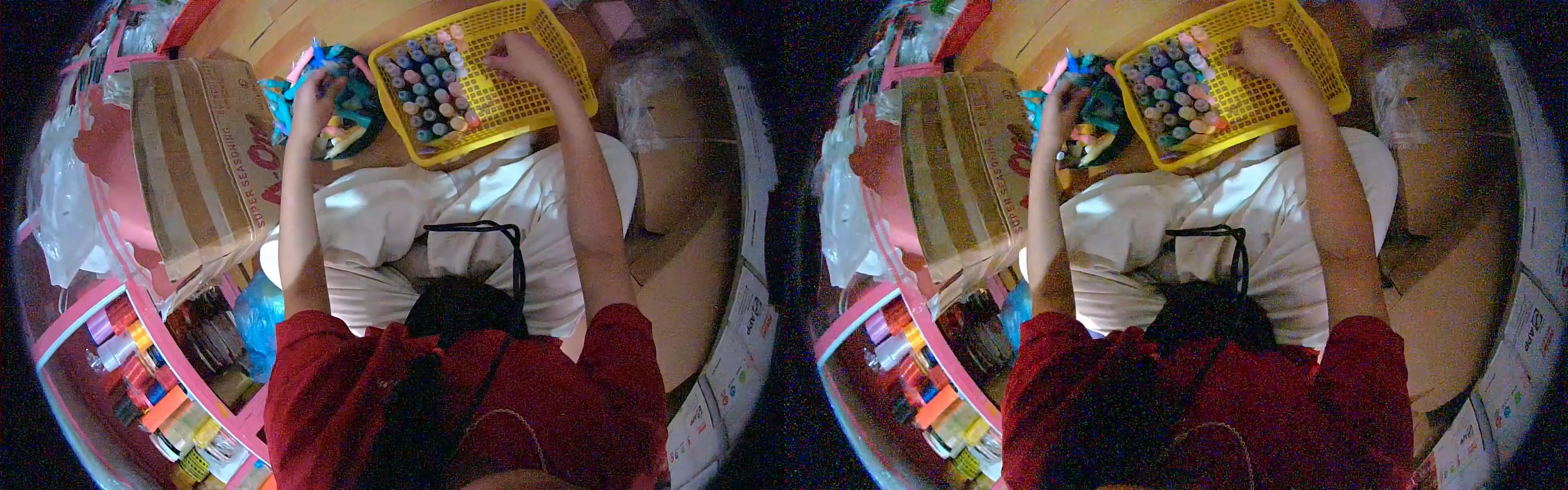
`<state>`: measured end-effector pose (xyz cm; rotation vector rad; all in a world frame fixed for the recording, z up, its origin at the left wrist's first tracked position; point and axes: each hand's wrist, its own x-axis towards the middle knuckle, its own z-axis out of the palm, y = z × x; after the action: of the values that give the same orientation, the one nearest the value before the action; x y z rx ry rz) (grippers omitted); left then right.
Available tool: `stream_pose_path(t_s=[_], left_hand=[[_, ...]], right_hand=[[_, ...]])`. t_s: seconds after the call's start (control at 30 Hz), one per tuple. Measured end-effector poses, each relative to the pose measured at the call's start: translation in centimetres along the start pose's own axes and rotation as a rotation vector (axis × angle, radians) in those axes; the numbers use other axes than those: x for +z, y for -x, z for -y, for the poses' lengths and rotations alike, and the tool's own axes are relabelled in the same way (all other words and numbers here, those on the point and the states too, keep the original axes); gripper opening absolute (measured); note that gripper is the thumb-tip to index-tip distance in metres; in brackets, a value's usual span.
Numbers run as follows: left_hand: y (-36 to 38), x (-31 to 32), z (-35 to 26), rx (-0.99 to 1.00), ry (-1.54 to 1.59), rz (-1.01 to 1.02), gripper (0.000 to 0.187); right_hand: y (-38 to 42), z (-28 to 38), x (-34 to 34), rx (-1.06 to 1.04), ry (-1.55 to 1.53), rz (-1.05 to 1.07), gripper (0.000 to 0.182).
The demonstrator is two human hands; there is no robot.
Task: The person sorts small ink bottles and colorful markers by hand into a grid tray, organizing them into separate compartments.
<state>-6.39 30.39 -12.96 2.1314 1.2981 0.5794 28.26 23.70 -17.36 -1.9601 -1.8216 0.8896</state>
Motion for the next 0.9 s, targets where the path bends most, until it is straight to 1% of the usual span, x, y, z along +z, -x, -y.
stream_pose_path(t_s=[0.03,0.07,0.13,0.17,0.27,0.3,0.37,0.4,0.47,0.5,0.6,0.63,0.7,0.73,0.77,0.8,0.9], left_hand=[[0.0,-0.7,-1.1,0.011,0.067,-0.037,0.016],[0.3,-1.4,-2.3,-0.053,0.135,-0.054,0.016],[1.8,-2.4,-8.7,-0.181,0.274,-0.089,0.018],[2.3,-2.3,-11.0,-0.102,0.354,-0.083,0.017],[2.2,-0.5,-12.9,0.141,0.223,-0.072,0.019],[2.0,0.3,-13.5,0.177,0.158,-0.063,0.020],[1.1,2.0,-14.4,0.253,0.027,-0.049,0.022],[0.7,2.9,-14.5,0.274,0.030,-0.065,0.022],[0.3,4.7,-14.5,0.314,0.037,-0.095,0.023],[0.4,4.9,-15.6,0.207,0.106,-0.105,0.022],[-0.3,5.7,-14.3,0.220,0.146,-0.221,0.022],[-0.3,5.6,-13.5,0.240,0.154,-0.205,0.023],[-0.1,4.9,-11.6,0.279,0.171,-0.174,0.026],[0.2,4.9,-11.4,0.258,0.172,-0.196,0.027],[0.8,4.7,-11.4,0.237,0.171,-0.218,0.029],[1.4,4.4,-11.4,0.215,0.169,-0.242,0.031],[2.5,3.5,-11.1,0.252,0.079,-0.222,0.030]], right_hand=[[0.4,0.9,-0.7,-0.042,0.018,-0.030,0.026],[0.8,1.8,-1.4,-0.083,0.037,-0.061,0.026],[2.0,4.4,-2.8,-0.223,-0.145,-0.065,0.026],[2.6,5.7,-3.2,-0.292,-0.236,-0.066,0.026],[4.3,9.2,-3.8,-0.565,-0.366,-0.066,0.025],[4.4,9.6,-3.2,-0.580,-0.471,-0.045,0.024],[3.6,8.5,-1.9,-0.640,-0.321,-0.176,0.025],[3.4,8.1,-1.9,-0.666,-0.245,-0.242,0.026],[3.1,6.7,-2.7,-0.524,-0.289,-0.114,0.027],[3.1,6.1,-3.1,-0.451,-0.313,-0.047,0.027],[2.7,3.9,-2.9,-0.498,-0.103,-0.238,0.026],[2.6,3.7,-2.8,-0.371,-0.092,-0.138,0.027],[0.6,1.0,0.6,-0.315,-0.029,-0.125,0.027],[0.4,1.1,1.1,-0.288,0.002,-0.118,0.027],[0.4,1.1,1.4,-0.244,0.066,-0.059,0.028],[0.6,1.3,1.6,-0.251,0.074,-0.059,0.028],[0.8,1.8,2.1,-0.243,0.095,-0.024,0.029]])
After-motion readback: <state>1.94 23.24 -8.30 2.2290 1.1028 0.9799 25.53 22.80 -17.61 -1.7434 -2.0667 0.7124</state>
